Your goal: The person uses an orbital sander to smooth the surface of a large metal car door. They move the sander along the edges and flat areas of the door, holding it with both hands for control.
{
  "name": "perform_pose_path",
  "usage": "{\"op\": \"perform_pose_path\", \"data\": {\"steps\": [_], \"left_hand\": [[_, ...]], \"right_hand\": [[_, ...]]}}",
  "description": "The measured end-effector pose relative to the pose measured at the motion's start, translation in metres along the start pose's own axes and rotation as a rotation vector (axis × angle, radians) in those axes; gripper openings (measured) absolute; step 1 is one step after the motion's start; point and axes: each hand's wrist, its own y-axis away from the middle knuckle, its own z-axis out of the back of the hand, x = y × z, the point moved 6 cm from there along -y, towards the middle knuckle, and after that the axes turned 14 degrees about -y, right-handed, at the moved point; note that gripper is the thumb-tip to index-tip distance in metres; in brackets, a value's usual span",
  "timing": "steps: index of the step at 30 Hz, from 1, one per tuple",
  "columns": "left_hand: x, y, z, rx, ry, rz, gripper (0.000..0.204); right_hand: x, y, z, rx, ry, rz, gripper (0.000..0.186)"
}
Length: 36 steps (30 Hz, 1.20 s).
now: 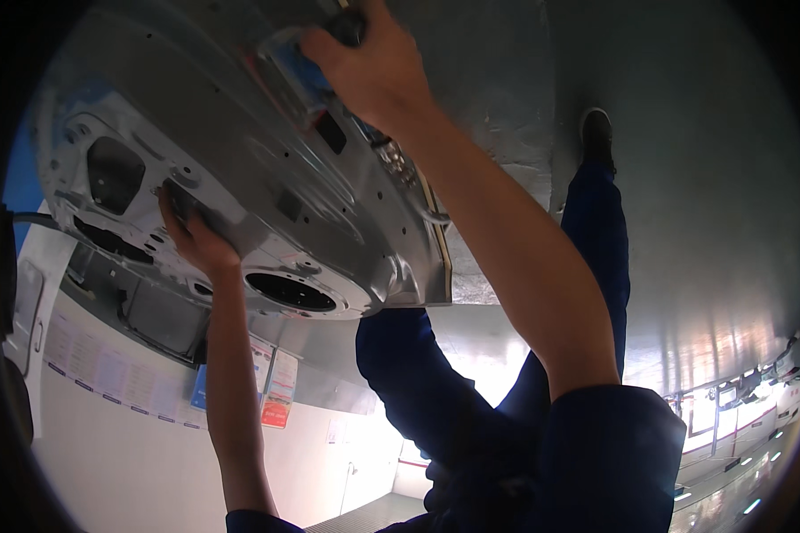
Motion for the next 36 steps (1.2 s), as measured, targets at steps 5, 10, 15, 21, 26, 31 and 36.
{"op": "perform_pose_path", "data": {"steps": [5,10,15,21,26,31,36], "left_hand": [[-0.004,0.006,-0.001,-0.041,-0.092,-0.202,0.056],[-0.003,0.005,0.001,0.008,-0.009,0.006,0.06],[0.001,0.004,0.001,-0.019,0.002,-0.076,0.059],[-0.001,0.002,0.0,-0.017,0.029,-0.042,0.06],[-0.003,0.002,0.001,-0.017,0.014,0.018,0.059],[0.0,0.003,0.002,-0.024,0.022,-0.027,0.059],[-0.004,0.004,0.002,-0.02,0.024,0.051,0.059]], "right_hand": [[0.033,-0.028,-0.014,-0.042,-0.118,0.02,0.056],[-0.012,-0.003,0.004,0.007,-0.293,-0.095,0.05],[-0.021,0.014,0.009,0.037,-0.125,-0.062,0.048],[0.034,-0.024,-0.012,-0.06,-0.141,0.066,0.053],[-0.038,0.024,0.016,0.003,-0.088,-0.046,0.054],[-0.09,0.118,0.053,0.075,0.018,-0.213,0.046],[-0.081,0.108,0.047,0.035,0.031,-0.211,0.049]]}}
